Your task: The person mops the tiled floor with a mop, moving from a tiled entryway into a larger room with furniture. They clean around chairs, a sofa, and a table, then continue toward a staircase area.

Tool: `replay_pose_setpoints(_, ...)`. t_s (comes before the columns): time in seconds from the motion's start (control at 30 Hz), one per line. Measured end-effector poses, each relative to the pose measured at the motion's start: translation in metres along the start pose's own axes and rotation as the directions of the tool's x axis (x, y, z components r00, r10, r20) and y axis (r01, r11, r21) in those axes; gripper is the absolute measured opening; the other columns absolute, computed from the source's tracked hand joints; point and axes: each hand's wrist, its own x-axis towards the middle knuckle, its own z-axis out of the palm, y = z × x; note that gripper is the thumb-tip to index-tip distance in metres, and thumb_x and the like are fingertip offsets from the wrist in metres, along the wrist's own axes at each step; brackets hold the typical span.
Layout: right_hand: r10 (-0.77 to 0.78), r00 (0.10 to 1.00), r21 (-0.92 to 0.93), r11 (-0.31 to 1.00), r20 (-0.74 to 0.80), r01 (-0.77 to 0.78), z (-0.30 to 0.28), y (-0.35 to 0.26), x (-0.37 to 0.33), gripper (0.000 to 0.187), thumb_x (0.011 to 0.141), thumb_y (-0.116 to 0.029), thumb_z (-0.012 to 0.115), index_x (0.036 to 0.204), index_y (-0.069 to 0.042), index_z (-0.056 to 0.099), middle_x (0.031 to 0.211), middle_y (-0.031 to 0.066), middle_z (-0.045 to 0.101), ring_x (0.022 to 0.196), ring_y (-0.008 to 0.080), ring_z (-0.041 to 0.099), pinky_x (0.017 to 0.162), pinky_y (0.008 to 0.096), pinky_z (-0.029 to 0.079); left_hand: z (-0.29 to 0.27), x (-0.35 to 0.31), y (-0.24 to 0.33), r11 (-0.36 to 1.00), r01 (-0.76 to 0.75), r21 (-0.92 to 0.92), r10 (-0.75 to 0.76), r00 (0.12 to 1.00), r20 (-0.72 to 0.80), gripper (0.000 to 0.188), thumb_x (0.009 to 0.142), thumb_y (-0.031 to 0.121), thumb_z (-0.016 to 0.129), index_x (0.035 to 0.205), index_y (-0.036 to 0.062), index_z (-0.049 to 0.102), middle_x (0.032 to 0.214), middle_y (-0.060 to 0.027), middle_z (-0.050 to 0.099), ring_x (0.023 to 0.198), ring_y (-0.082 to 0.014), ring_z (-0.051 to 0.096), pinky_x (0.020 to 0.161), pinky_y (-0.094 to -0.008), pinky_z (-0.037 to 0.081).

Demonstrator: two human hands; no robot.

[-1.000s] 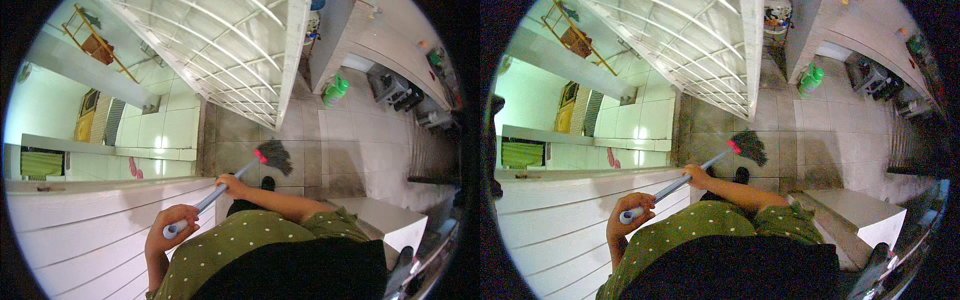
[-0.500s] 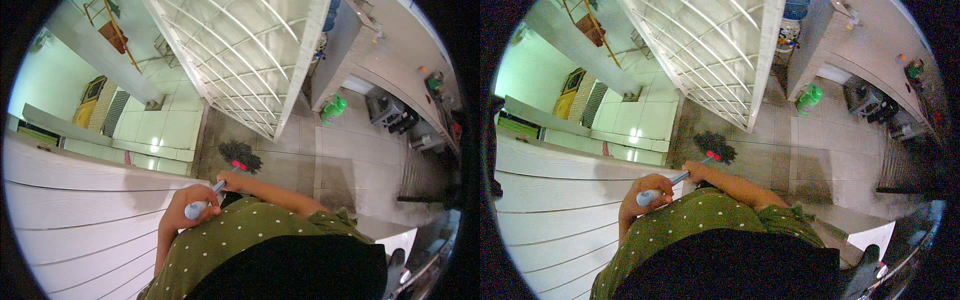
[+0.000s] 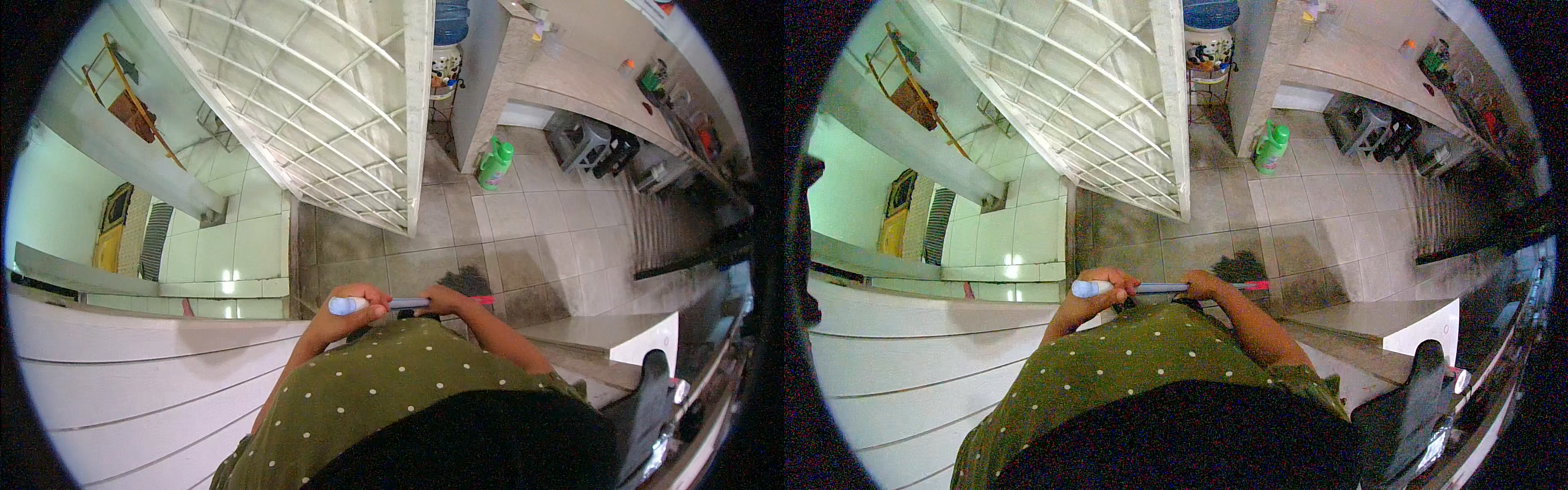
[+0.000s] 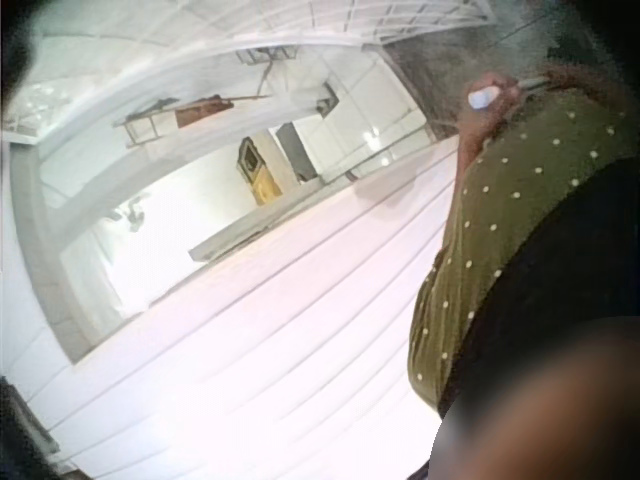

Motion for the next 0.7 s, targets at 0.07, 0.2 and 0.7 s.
replay_pose_setpoints(0.07, 0.001, 0.996, 0.027, 1.0, -0.089, 0.001, -0.007, 0.009, -0.017, 0.041, 0.077, -0.049, 0.077, 0.087, -0.01, 0.073, 0.086, 0.0164, 0.07, 0.08, 0.0385, 0.066, 0.074, 0.0478, 0.051, -0.002, -0.003, -0.007, 0.992, -0.033, -0.124, 0.03, 0.999, -0.023, 0.016, 0.088, 0.018, 0.073, 0.092, 0.0061, 0.064, 0.105, -0.0093, 0.069, 0.11, -0.0229, 0.062, 0.096, -0.0362, 0.046)
replay_pose_setpoints(0.2, 0.014, 0.977, 0.121, 0.993, -0.215, 0.012, -0.006, 0.018, -0.025, 0.037, 0.075, -0.045, 0.079, 0.088, -0.01, 0.074, 0.084, 0.017, 0.07, 0.082, 0.0384, 0.066, 0.076, 0.0475, 0.051, -0.005, -0.022, -0.014, 0.986, -0.025, -0.165, 0.004, 0.992, -0.128, 0.017, 0.09, 0.018, 0.071, 0.101, 0.0082, 0.062, 0.118, -0.0111, 0.064, 0.118, -0.0256, 0.058, 0.104, -0.0402, 0.042)
replay_pose_setpoints(0.7, -0.028, 0.882, 0.204, 0.969, -0.471, 0.139, 0.102, -0.063, 0.063, 0.045, 0.067, -0.021, 0.082, 0.108, -0.015, 0.063, 0.106, 0.0096, 0.067, 0.103, 0.0323, 0.062, 0.089, 0.05, 0.043, -0.034, -0.076, -0.037, 0.945, -0.159, 0.286, 0.182, 0.982, -0.054, 0.021, 0.088, 0.02, 0.073, 0.093, 0.0055, 0.058, 0.096, -0.0092, 0.067, 0.109, -0.0271, 0.061, 0.104, -0.0451, 0.04)
